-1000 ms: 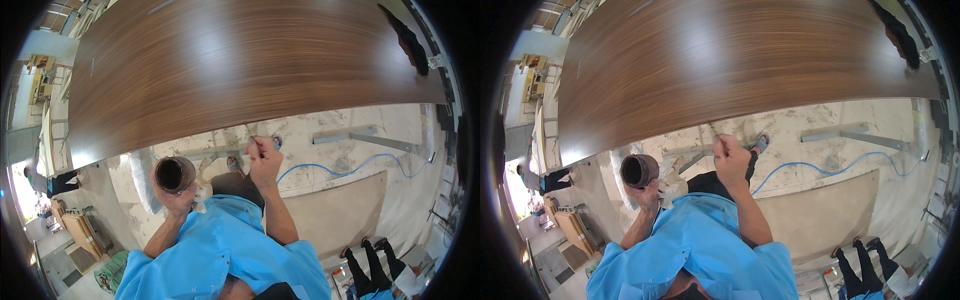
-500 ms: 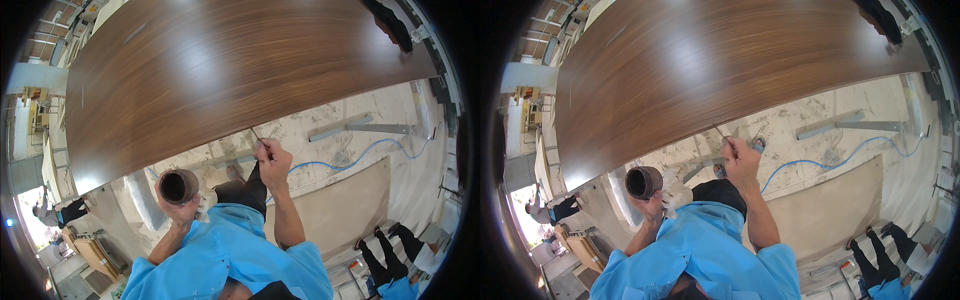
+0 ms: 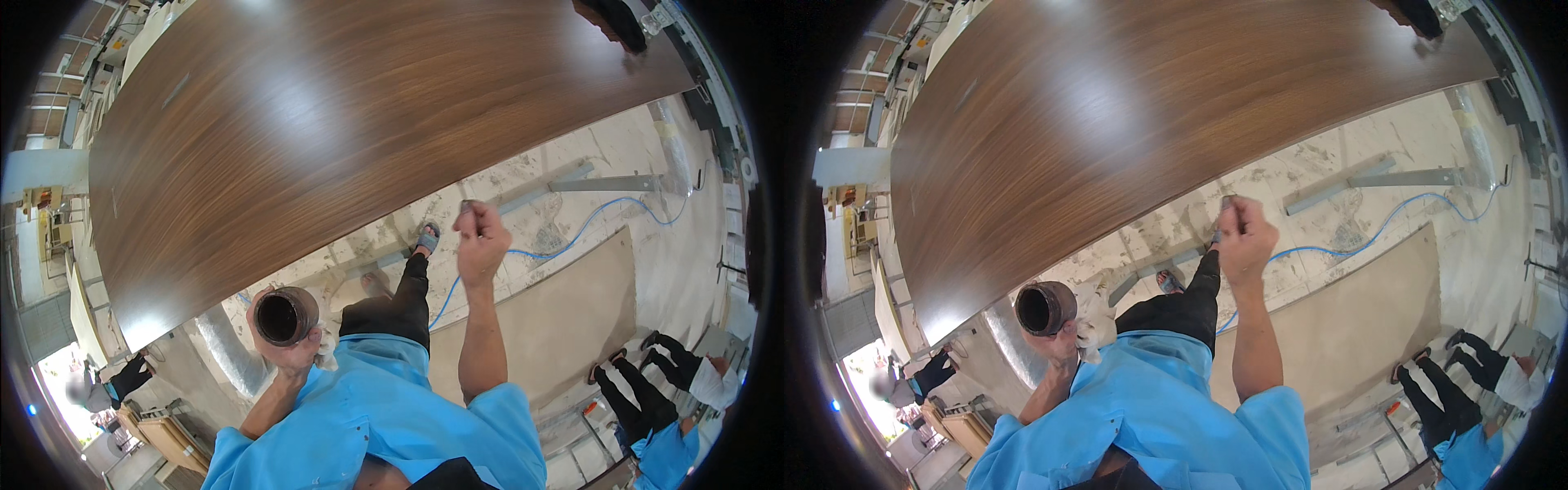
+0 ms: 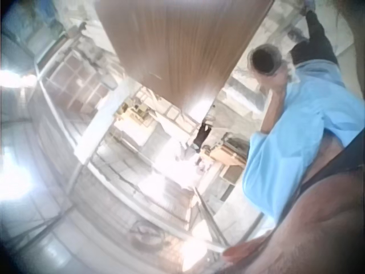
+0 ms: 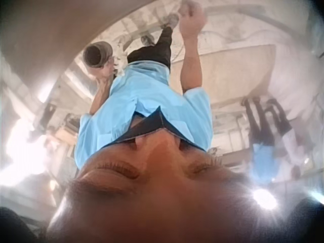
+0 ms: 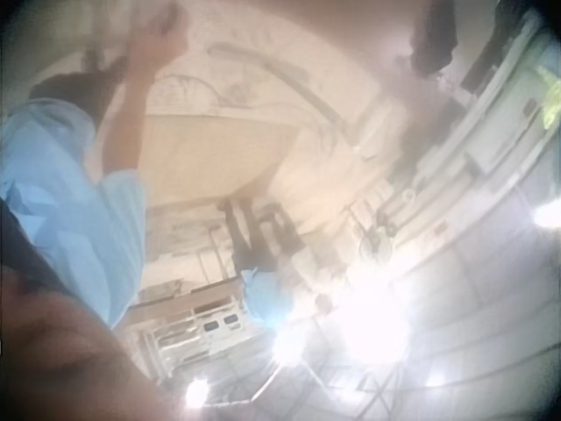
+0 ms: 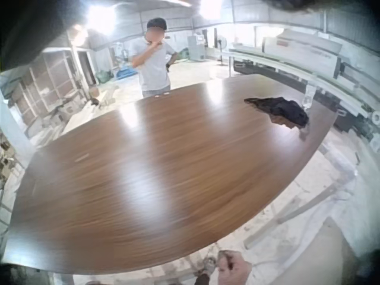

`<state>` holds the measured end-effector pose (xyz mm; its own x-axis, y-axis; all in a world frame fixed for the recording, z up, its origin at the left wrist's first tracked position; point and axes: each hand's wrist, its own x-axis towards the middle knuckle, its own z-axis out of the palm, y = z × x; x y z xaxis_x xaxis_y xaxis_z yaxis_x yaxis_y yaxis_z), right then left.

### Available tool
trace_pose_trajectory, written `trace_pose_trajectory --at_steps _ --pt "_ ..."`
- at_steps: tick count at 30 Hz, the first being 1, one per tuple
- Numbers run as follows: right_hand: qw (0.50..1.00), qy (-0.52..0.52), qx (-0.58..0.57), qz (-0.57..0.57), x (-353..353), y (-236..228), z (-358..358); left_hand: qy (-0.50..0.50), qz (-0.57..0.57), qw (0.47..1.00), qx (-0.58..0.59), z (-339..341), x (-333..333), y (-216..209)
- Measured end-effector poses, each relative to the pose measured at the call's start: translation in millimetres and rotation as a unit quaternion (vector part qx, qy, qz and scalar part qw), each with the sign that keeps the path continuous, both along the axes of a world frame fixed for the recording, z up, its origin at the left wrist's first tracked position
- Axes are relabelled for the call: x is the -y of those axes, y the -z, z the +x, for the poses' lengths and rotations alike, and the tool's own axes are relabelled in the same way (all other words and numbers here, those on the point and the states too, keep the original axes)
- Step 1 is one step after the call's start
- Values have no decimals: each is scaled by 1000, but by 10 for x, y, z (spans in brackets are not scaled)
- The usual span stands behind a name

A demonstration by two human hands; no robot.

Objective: The person applies a dark liquid finish to the edge of a large wooden tabletop using a small brush and wipes the surface with a white cloth. The person repeatedly dips the brush into a small container and carefully coats the edge while another person observes.

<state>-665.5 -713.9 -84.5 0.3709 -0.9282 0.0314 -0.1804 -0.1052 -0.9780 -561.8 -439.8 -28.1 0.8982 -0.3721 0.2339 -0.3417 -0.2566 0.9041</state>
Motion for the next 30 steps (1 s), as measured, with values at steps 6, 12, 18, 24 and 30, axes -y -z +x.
trace_pose_trajectory --at_steps 6,12,18,24,30 --pt "999 -22 16 -27 150 -39 -74 7 6 1000 15 20 222 -32" --pt "998 54 19 -3 493 37 -138 40 5 999 -15 19 388 -60" --pt "997 62 37 29 566 28 -208 49 8 998 -25 12 483 -49" --pt "998 -32 0 56 63 -73 -4 55 18 998 -4 17 495 -57" --pt "997 -72 26 14 -314 -94 22 39 17 999 0 18 364 -99"
